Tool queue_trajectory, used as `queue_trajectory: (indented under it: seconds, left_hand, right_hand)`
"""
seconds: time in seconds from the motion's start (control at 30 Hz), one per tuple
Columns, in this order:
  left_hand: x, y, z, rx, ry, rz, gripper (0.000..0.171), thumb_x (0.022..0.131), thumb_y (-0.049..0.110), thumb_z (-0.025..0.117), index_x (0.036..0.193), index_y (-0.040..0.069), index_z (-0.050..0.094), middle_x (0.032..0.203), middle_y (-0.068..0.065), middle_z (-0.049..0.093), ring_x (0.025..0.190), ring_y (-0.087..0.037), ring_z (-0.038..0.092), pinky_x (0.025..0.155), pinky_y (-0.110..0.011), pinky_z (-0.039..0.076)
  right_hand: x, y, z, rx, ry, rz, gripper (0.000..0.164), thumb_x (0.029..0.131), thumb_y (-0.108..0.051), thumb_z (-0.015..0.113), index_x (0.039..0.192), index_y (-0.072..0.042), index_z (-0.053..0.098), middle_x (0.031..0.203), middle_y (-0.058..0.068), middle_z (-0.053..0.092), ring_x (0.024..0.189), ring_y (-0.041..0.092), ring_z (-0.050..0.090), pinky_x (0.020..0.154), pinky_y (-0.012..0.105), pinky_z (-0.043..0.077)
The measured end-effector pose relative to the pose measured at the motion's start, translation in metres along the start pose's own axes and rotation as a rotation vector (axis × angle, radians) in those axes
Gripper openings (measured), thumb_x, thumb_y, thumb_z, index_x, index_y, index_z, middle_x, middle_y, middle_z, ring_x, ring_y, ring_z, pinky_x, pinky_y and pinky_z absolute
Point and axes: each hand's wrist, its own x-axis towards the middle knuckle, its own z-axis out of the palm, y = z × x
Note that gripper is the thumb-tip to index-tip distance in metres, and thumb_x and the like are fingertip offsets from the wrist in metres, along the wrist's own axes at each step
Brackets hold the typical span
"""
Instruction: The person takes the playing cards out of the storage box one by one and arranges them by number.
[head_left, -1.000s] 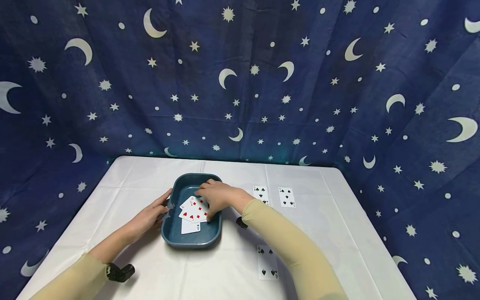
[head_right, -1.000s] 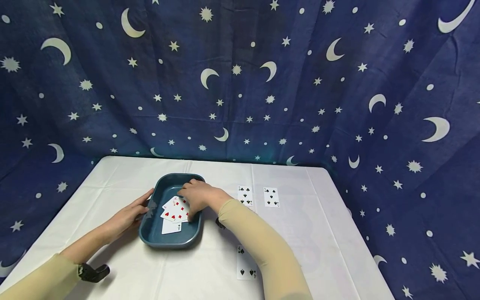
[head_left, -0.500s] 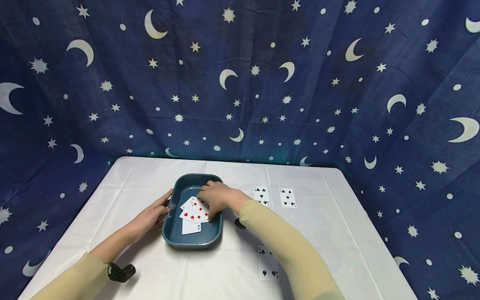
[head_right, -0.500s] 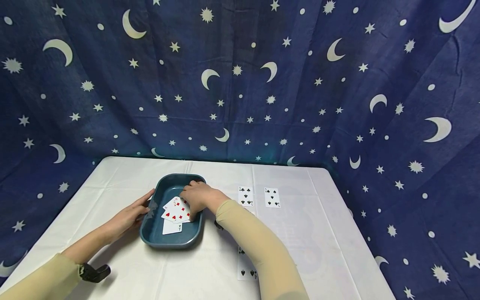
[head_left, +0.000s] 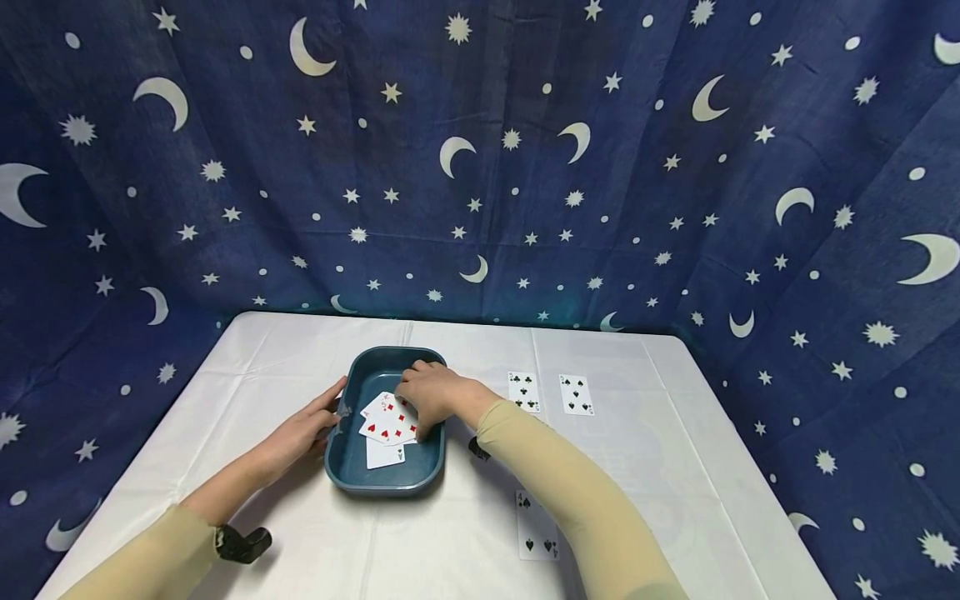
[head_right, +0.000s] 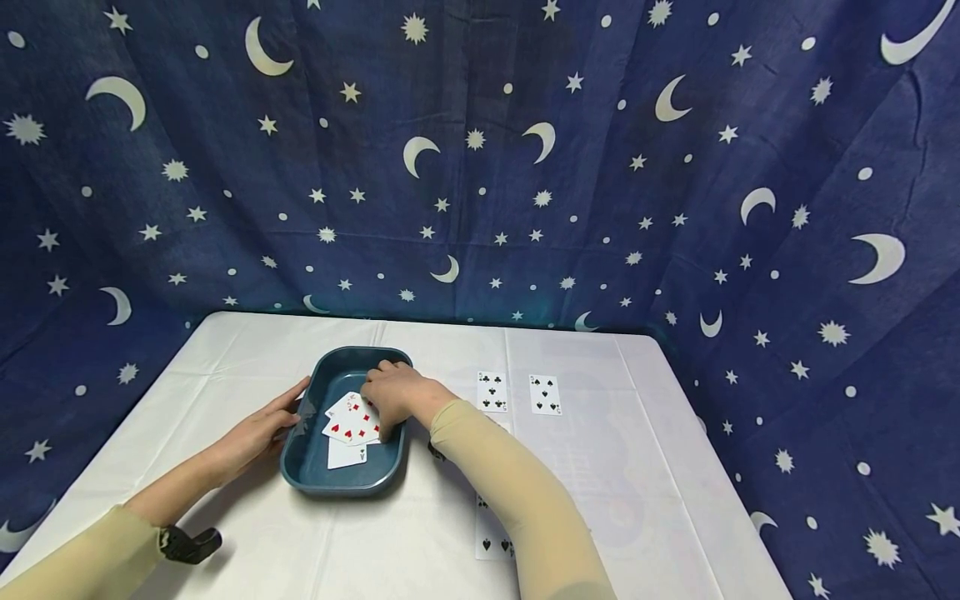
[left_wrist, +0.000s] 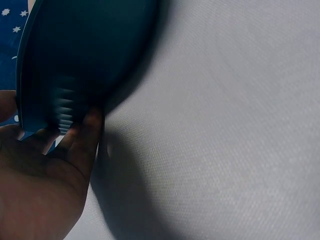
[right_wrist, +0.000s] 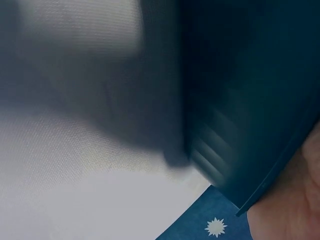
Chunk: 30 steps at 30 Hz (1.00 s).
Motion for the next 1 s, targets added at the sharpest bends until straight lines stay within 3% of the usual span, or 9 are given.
queue_trajectory:
  seconds: [0.1,0.27,0.4,0.53,0.6,0.77,1.0]
  left_hand:
    - [0.001,0.000,0.000,0.005,-0.001,-0.007,0.069,0.106,0.019,0.041,0.166,0.028,0.008,0.170,-0.019,0.005,0.147,-0.038,0.032,0.108,-0.044,0.040]
    - [0.002,0.002,0.001,0.020,0.005,-0.015,0.069,0.106,0.019,0.041,0.166,0.029,0.009,0.170,-0.020,0.006,0.144,-0.037,0.035,0.101,-0.038,0.044]
    - [0.002,0.002,0.002,0.014,-0.003,-0.001,0.070,0.105,0.017,0.042,0.166,0.028,0.009,0.169,-0.022,0.007,0.140,-0.036,0.038,0.098,-0.037,0.045]
    - [0.001,0.002,0.003,0.010,0.008,-0.008,0.070,0.105,0.017,0.041,0.166,0.028,0.009,0.168,-0.022,0.010,0.126,-0.033,0.044,0.088,-0.035,0.046]
    - [0.001,0.002,0.002,0.013,0.017,-0.014,0.069,0.106,0.017,0.042,0.166,0.028,0.010,0.168,-0.021,0.011,0.122,-0.032,0.043,0.085,-0.033,0.045]
    - [0.000,0.001,0.002,0.028,0.025,-0.018,0.068,0.106,0.020,0.042,0.166,0.029,0.011,0.169,-0.020,0.009,0.131,-0.033,0.039,0.092,-0.034,0.045]
    - [-0.001,0.000,0.002,0.020,0.015,-0.011,0.069,0.106,0.020,0.042,0.166,0.031,0.010,0.169,-0.021,0.007,0.140,-0.036,0.037,0.098,-0.038,0.045]
  right_hand:
    - [-0.001,0.000,0.000,0.003,0.000,0.003,0.070,0.072,-0.054,0.089,0.131,-0.026,0.065,0.135,-0.004,0.055,0.123,0.016,0.043,0.110,0.039,0.034]
    - [-0.003,0.003,-0.002,0.014,0.019,-0.008,0.068,0.072,-0.054,0.088,0.130,-0.026,0.065,0.126,-0.007,0.057,0.117,0.015,0.043,0.106,0.037,0.036]
    - [-0.006,0.005,-0.005,0.018,0.051,-0.029,0.075,0.073,-0.054,0.088,0.138,-0.026,0.062,0.129,-0.007,0.057,0.118,0.015,0.043,0.106,0.036,0.036]
    - [-0.015,0.006,-0.012,0.041,0.090,-0.040,0.084,0.074,-0.053,0.087,0.146,-0.025,0.056,0.136,-0.005,0.055,0.124,0.015,0.042,0.108,0.035,0.035]
    - [-0.022,0.008,-0.016,0.058,0.114,-0.047,0.085,0.074,-0.051,0.087,0.148,-0.025,0.054,0.138,-0.004,0.054,0.126,0.016,0.041,0.108,0.034,0.035]
    - [-0.042,0.016,-0.024,0.085,0.173,-0.054,0.083,0.075,-0.047,0.086,0.148,-0.025,0.054,0.138,-0.005,0.054,0.129,0.017,0.041,0.108,0.034,0.036]
    - [-0.085,0.041,-0.033,0.162,0.234,0.012,0.085,0.073,-0.040,0.086,0.149,-0.027,0.053,0.142,-0.005,0.051,0.136,0.017,0.036,0.114,0.039,0.032]
